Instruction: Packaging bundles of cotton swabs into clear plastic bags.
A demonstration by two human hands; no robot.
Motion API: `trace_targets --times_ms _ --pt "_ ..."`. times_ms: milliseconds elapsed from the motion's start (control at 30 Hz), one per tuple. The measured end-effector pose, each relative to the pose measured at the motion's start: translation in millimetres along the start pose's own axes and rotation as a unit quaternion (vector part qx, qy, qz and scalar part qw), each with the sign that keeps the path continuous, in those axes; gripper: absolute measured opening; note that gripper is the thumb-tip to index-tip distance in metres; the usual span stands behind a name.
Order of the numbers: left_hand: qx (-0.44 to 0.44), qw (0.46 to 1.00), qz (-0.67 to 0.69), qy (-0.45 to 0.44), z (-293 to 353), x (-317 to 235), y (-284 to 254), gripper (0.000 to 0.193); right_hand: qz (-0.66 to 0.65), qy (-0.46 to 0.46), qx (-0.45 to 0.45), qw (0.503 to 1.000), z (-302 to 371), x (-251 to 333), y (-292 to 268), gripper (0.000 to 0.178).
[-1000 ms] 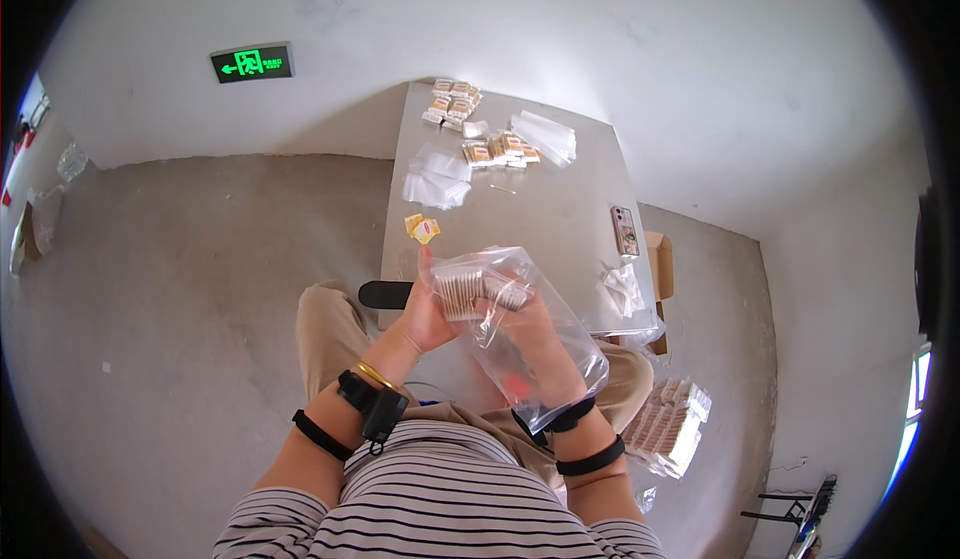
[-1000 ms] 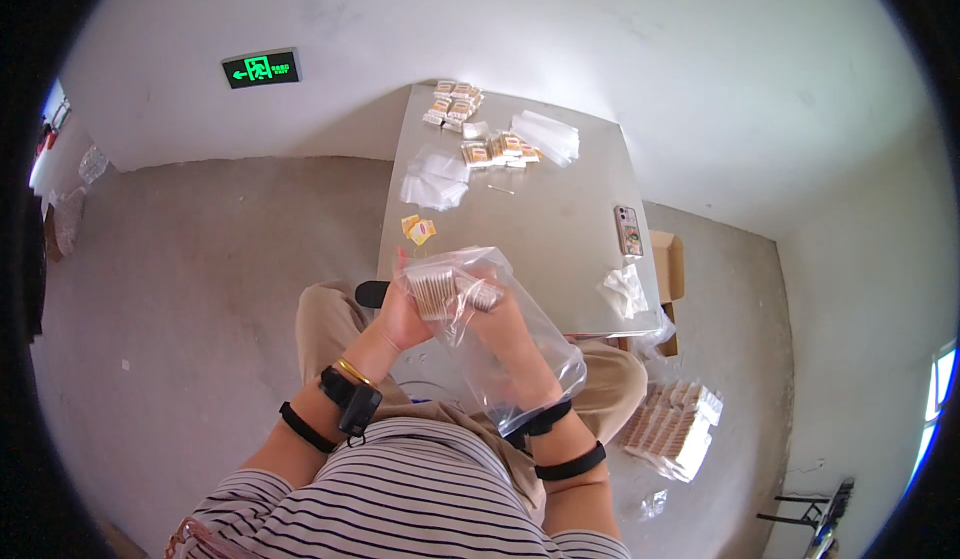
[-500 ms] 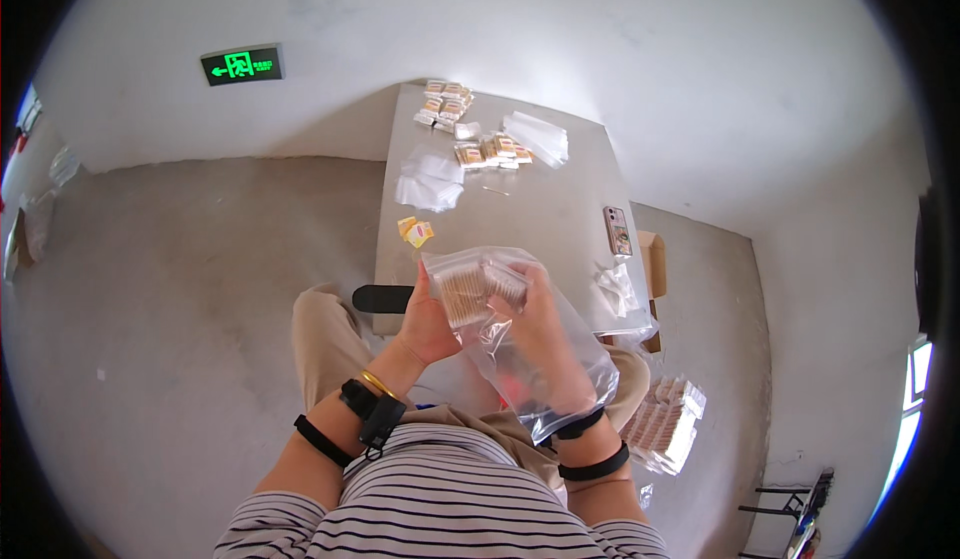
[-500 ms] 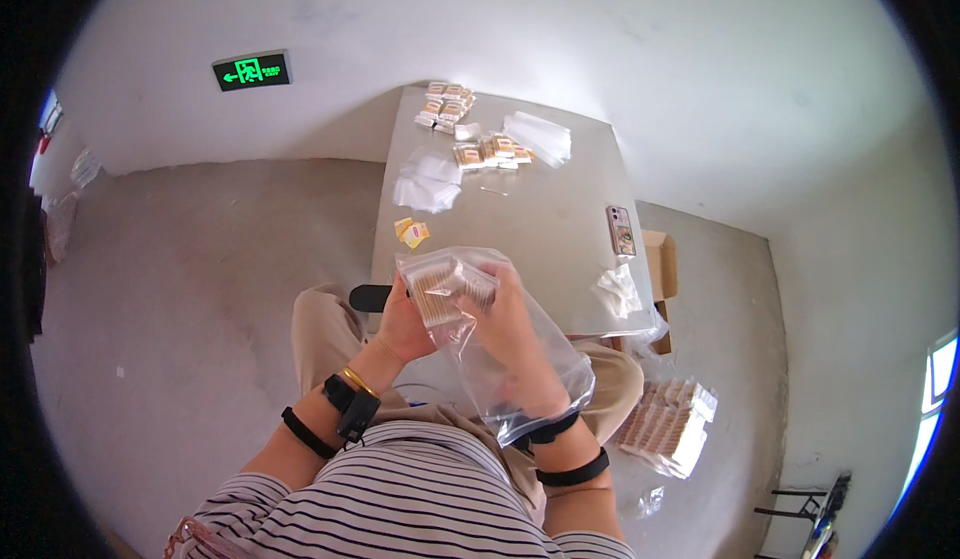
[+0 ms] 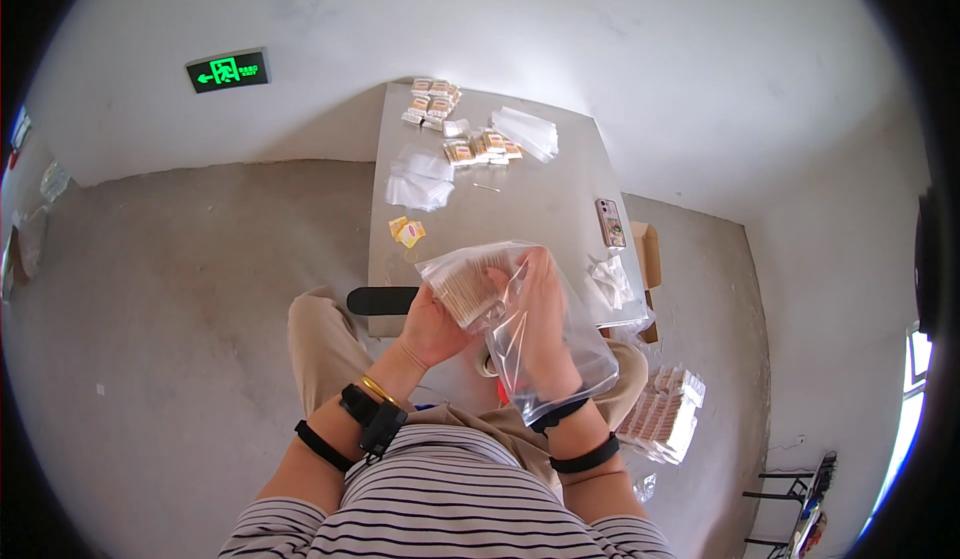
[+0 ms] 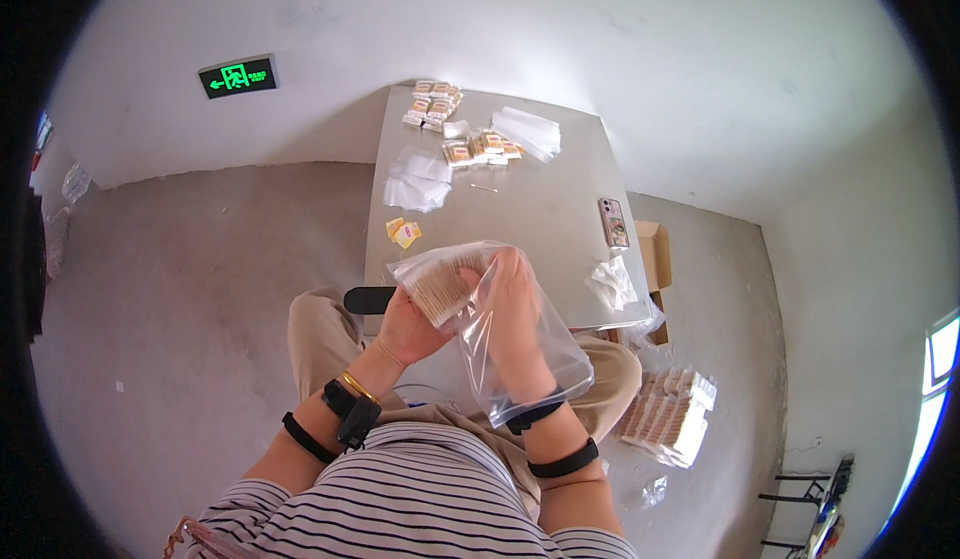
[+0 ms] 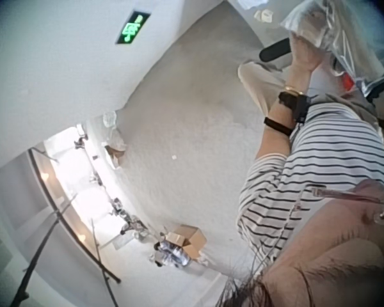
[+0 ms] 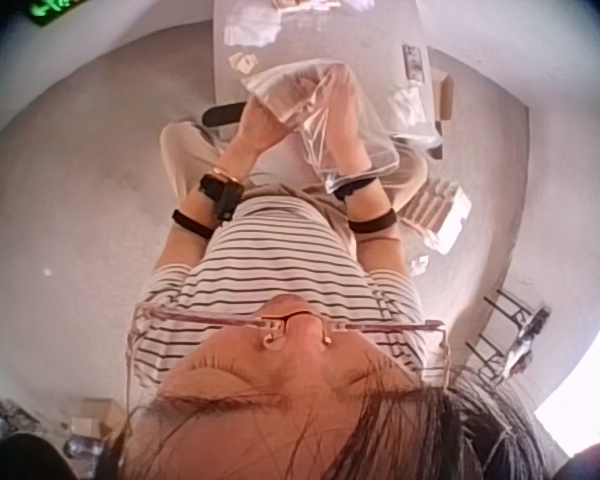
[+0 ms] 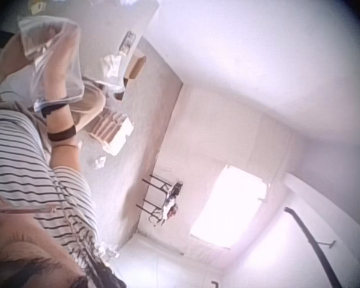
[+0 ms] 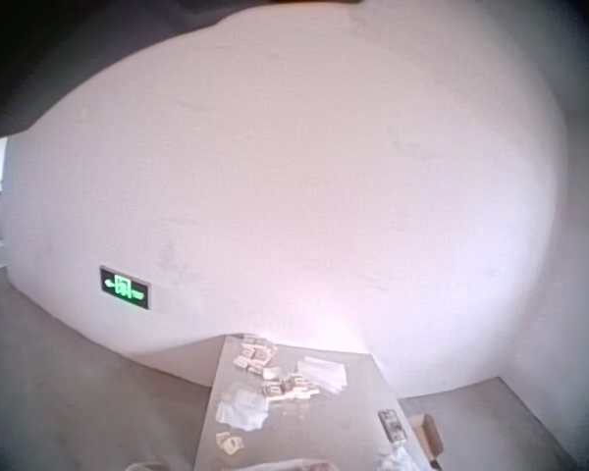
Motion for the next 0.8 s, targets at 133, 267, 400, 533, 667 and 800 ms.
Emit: trace_targets --times_ms 133,267,400,533,667,800 --pt "0.015 1.0 -0.018 0.008 -5 -5 -5 0.049 -0.053 0.0 0.045 0.998 12 -11 8 0.031" --pt "-0.017 0.987 -0.158 0.021 -2 -11 2 0.056 -0.15 -0.05 0.09 0.983 17 -17 13 0.046" --pt "-0.143 0.945 -0.292 0.031 5 -13 8 0.062 -0.181 -0.065 0.055 0.98 22 -16 18 0.065" --pt "-0.07 0.864 -0.495 0.061 7 -8 39 0.065 -0.246 -0.099 0.04 0.963 29 -13 6 0.083" --pt "-0.048 0.654 -0.743 0.134 12 -4 61 0.065 -0.297 -0.117 0.031 0.947 52 -28 17 0.09" --pt "-0.025 0.546 -0.825 0.148 15 0 83 0.064 -0.618 0.064 -0.011 0.783 56 -12 16 0.067"
Point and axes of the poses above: each hand's wrist, its own z-axis away from the middle knuckle, its own y-axis out of the palm, x = y × z, the point moved 1 cm from there along -z, towards the middle knuckle, and after that the axes turned 12 degrees about -y, right-handed, at the moved point
